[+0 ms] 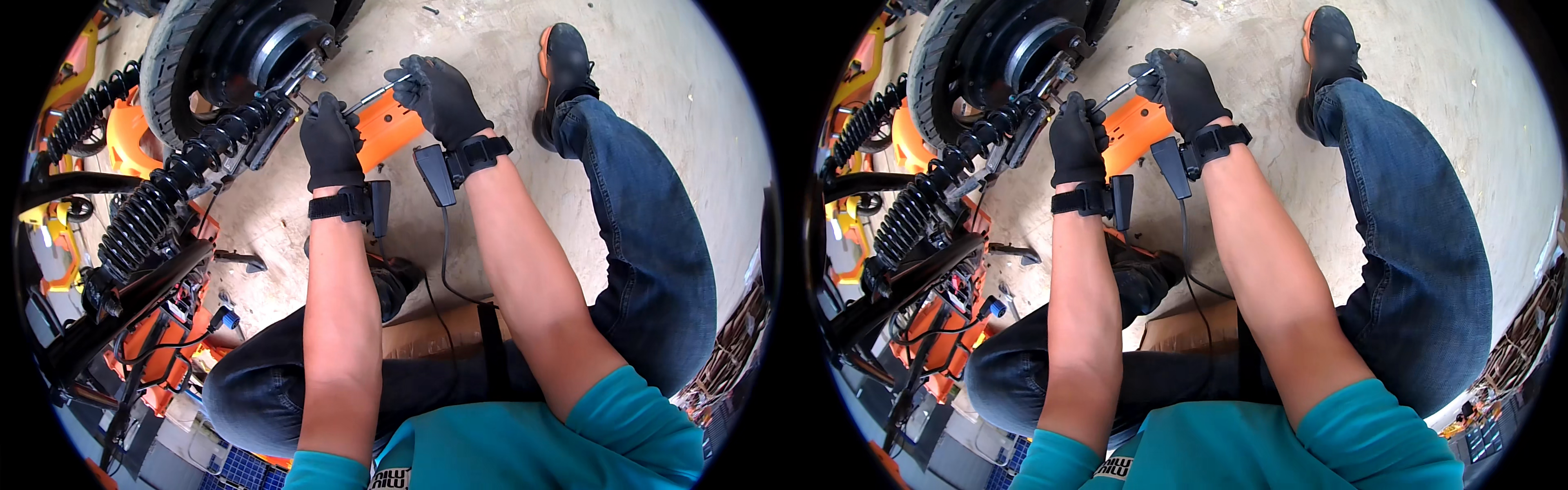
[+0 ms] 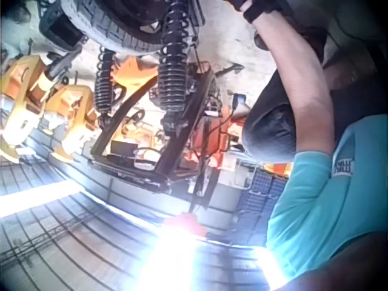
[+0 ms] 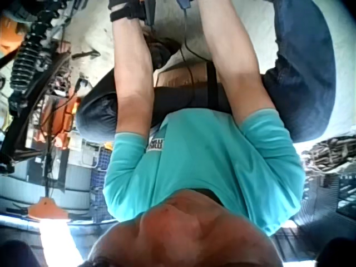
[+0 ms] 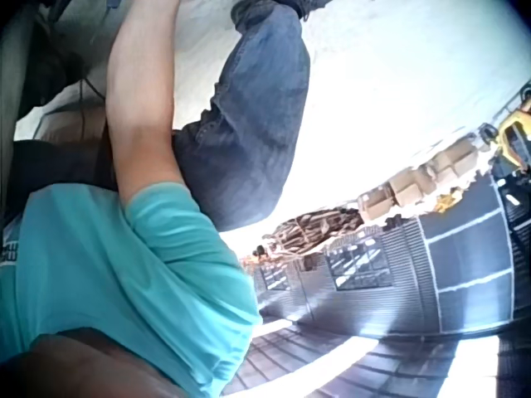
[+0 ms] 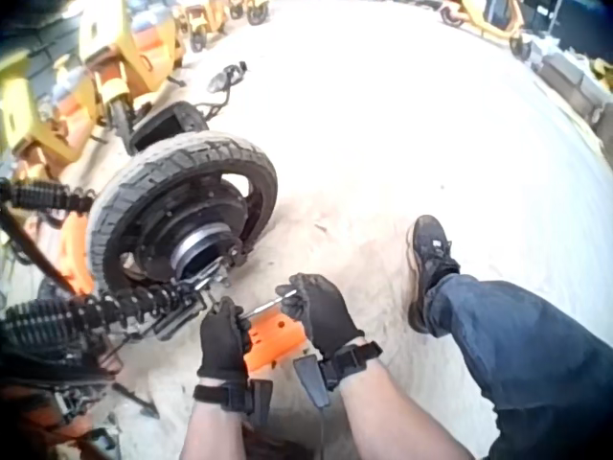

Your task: The person loosens and removes a bolt from the rear wheel assembly of a motorcycle using a wrench and a socket tool while sitting on the floor.

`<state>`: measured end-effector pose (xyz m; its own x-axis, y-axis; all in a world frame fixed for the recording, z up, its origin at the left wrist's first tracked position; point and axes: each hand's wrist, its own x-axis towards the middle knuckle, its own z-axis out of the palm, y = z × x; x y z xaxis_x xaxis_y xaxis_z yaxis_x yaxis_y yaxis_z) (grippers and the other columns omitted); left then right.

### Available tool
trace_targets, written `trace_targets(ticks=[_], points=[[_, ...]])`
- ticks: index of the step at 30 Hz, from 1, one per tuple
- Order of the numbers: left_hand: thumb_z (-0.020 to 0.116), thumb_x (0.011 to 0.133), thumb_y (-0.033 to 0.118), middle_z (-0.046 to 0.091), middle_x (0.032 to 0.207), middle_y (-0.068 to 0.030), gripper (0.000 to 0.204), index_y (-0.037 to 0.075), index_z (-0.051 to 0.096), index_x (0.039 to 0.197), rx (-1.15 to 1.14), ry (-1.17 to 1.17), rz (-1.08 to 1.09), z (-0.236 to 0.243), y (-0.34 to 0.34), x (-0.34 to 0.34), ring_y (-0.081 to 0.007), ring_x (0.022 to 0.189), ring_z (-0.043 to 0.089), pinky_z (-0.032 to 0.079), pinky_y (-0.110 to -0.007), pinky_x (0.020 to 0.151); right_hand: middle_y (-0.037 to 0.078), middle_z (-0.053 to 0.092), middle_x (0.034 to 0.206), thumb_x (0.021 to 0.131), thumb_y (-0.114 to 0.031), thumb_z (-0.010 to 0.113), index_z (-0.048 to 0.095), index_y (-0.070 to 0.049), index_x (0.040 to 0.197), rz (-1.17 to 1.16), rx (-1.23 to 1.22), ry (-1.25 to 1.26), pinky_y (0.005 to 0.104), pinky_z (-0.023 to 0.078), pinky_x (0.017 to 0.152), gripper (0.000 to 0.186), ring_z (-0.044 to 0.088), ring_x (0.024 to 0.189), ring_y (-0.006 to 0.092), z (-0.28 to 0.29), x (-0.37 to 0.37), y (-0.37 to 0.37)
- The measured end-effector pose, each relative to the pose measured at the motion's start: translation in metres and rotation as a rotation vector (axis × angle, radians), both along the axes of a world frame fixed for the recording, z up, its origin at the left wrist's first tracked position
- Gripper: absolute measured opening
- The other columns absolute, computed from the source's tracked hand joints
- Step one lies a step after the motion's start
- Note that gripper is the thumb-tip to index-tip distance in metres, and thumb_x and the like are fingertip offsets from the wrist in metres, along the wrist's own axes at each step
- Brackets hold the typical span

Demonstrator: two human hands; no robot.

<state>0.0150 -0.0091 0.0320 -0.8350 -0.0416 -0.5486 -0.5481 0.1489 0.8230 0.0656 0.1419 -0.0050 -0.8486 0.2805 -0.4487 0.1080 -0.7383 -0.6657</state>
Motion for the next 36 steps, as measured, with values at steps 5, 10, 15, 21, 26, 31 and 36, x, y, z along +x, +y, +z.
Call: trace_targets(ticks=[5,10,15,21,26,31,36], points=[[0.05,0.095,0.039,0.057,0.066,-0.0038,0.037,0.004,0.06,0.088,-0.017,0.035,-0.013,-0.004,-0.003,-0.001,-0.0094,0.05,0.048,0.038,-0.022,0.045,0.016,0.064,0.11,0.1,-0.018,0.048,0.053,0.003,0.111,0.072,0.176,-0.001,0.0241,0.051,0.083,0.024,0.059,0.088,0.013,-0.005,0.004,-0.002],[0.051,0.095,0.038,0.057,0.064,-0.0048,0.036,0.004,0.059,0.086,-0.027,0.067,0.001,-0.002,0.002,0.0,-0.0104,0.048,0.048,0.038,-0.023,0.045,0.014,0.065,0.11,0.095,-0.011,0.055,0.052,0.006,0.115,0.037,0.195,0.077,0.0245,0.051,0.08,0.026,0.06,0.089,0.0141,-0.026,0.008,-0.003],[0.052,0.094,0.036,0.058,0.062,-0.0064,0.035,0.003,0.058,0.085,-0.063,0.072,-0.012,-0.001,0.005,-0.003,-0.0108,0.045,0.046,0.037,-0.024,0.043,0.013,0.066,0.11,0.091,-0.005,0.059,0.051,0.006,0.117,0.032,0.389,0.099,0.027,0.052,0.083,0.03,0.062,0.091,0.0164,-0.034,0.007,-0.004],[0.051,0.094,0.034,0.059,0.062,-0.0088,0.034,0.002,0.058,0.085,-0.087,0.156,-0.005,-0.013,-0.002,-0.005,-0.0106,0.045,0.046,0.036,-0.024,0.042,0.014,0.065,0.109,0.094,-0.012,0.059,0.053,0.007,0.112,0.072,0.261,0.036,0.0279,0.052,0.085,0.027,0.062,0.091,0.0171,-0.029,0.006,-0.006],[0.052,0.095,0.036,0.061,0.065,-0.0099,0.036,0.001,0.058,0.089,-0.031,0.07,0.019,-0.002,0.004,-0.003,-0.0105,0.045,0.045,0.036,-0.023,0.042,0.012,0.064,0.104,0.097,-0.015,0.054,0.055,0.003,0.107,-0.018,-0.156,-0.124,0.0264,0.053,0.083,0.021,0.06,0.088,0.0138,-0.01,0.002,-0.004],[0.051,0.096,0.036,0.063,0.068,-0.0118,0.037,0.001,0.057,0.084,0.111,0.055,0.029,-0.003,0.001,-0.003,-0.0122,0.042,0.046,0.038,-0.024,0.039,0.008,0.063,0.098,0.096,-0.016,0.056,0.056,0.001,0.111,0.075,0.016,0.028,0.0261,0.053,0.081,0.023,0.06,0.084,0.0132,0.004,-0.002,0.01],[0.05,0.097,0.034,0.066,0.072,-0.0123,0.035,0.0,0.058,0.093,0.077,-0.001,0.03,0.01,-0.001,-0.003,-0.0114,0.043,0.047,0.037,-0.024,0.04,0.007,0.064,0.093,0.092,-0.009,0.062,0.059,0.003,0.108,0.192,0.268,-0.091,0.0248,0.053,0.081,0.02,0.061,0.083,0.0119,-0.006,0.001,0.006]])
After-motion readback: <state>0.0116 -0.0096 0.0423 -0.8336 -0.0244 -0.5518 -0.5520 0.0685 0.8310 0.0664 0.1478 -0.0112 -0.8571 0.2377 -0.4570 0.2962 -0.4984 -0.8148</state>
